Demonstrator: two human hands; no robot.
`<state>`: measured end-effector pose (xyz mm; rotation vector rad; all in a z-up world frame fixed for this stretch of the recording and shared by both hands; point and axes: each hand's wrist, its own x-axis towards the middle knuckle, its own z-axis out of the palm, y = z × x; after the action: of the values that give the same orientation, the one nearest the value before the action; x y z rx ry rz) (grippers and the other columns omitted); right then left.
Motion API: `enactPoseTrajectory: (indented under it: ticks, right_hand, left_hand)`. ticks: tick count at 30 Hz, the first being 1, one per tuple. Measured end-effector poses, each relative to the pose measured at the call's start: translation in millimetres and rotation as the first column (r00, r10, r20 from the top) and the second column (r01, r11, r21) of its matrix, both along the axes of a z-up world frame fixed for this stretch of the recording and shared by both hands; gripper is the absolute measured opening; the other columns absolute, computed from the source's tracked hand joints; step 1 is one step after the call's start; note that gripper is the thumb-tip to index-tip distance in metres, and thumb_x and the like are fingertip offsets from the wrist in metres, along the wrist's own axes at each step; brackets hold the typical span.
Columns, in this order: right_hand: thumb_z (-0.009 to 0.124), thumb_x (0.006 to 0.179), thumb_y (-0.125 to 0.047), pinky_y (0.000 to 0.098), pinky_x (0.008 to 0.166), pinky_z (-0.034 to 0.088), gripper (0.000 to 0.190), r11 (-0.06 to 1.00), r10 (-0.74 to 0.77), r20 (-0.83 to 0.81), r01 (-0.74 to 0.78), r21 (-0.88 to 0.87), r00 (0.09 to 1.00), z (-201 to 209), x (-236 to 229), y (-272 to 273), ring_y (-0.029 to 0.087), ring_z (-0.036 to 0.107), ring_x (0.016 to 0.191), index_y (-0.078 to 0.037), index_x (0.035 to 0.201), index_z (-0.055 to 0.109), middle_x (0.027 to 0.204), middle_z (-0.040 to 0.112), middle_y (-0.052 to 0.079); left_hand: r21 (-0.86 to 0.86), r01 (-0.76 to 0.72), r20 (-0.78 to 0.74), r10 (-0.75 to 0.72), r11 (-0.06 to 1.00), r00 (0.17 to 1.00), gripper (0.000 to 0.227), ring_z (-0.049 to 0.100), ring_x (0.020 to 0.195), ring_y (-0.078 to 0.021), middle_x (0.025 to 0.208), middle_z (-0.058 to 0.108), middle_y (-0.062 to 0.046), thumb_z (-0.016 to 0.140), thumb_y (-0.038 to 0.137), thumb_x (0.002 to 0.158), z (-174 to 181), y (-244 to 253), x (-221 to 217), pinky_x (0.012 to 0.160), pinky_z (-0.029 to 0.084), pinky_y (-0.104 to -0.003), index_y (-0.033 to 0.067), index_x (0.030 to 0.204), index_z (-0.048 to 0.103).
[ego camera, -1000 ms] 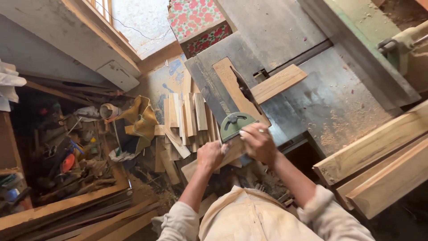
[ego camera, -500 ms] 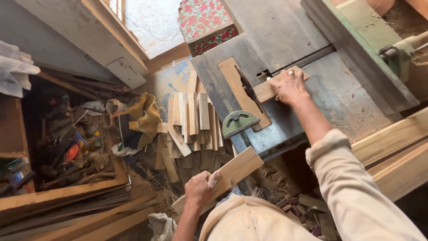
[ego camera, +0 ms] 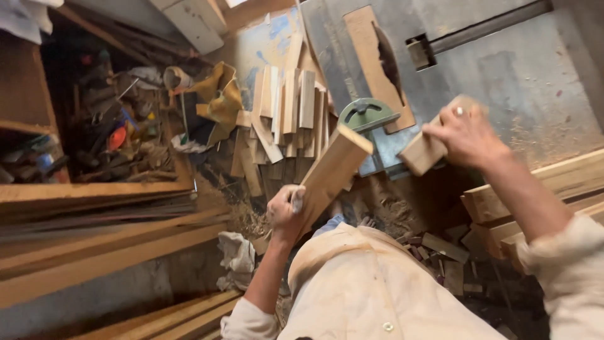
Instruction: Cutting several small wooden boards to size using a table saw.
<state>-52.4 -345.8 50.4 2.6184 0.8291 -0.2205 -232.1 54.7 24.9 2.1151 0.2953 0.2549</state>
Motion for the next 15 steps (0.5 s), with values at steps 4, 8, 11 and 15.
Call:
enactPoseTrajectory:
  ticks: [4, 8, 11, 15]
  right_hand:
    - [0.081, 0.069, -0.039, 0.045, 0.097, 0.045, 0.074, 1.0, 0.013, -0.131, -0.016, -0.021, 0.991, 52, -71, 32, 0.029, 0.054, 0.126, -0.031, 0.138, 0.055, 0.125, 0.06, 0.008]
    - [0.088, 0.06, -0.055, 0.0476, 0.089, 0.055, 0.082, 0.923, -0.209, -0.209, 0.264, 0.281, 0.955, 81, -131, 55, 0.032, 0.064, 0.109, -0.007, 0.12, 0.058, 0.111, 0.064, 0.014]
    - [0.089, 0.059, -0.049, 0.0451, 0.081, 0.06, 0.079, 0.808, -0.329, -0.381, 0.466, 0.36, 0.864, 77, -166, 70, 0.031, 0.068, 0.101, -0.007, 0.117, 0.055, 0.105, 0.065, 0.014]
    - [0.089, 0.062, -0.041, 0.0492, 0.08, 0.059, 0.071, 0.707, -0.414, -0.497, 0.614, 0.352, 0.762, 18, -201, 76, 0.038, 0.071, 0.098, -0.004, 0.11, 0.051, 0.102, 0.071, 0.02]
  left_hand:
    - [-0.218, -0.035, 0.076, 0.053, 0.975, 0.996, 0.055, 0.064, 0.086, -0.0178, 0.09, 0.068, -0.011, 0.053, 0.054, 0.106, -18, -7, 20, 0.08, 0.053, -0.035, 0.0009, 0.102, 0.068]
    - [-0.766, 0.005, 0.073, 0.079, 0.643, 0.994, 0.038, 0.063, 0.092, -0.0128, 0.102, 0.07, -0.007, 0.062, 0.035, 0.106, -6, -20, 39, 0.08, 0.053, -0.03, -0.0026, 0.114, 0.064]
    - [-0.884, -0.035, 0.001, 0.077, 0.466, 0.997, 0.03, 0.068, 0.092, -0.015, 0.104, 0.071, -0.007, 0.067, 0.022, 0.101, 16, -30, 47, 0.082, 0.059, -0.032, -0.0017, 0.117, 0.06]
    - [-0.937, -0.193, -0.179, 0.074, 0.29, 0.981, 0.029, 0.074, 0.08, -0.0213, 0.097, 0.073, -0.01, 0.068, 0.021, 0.096, 4, -35, 37, 0.066, 0.061, -0.039, -0.0001, 0.115, 0.06]
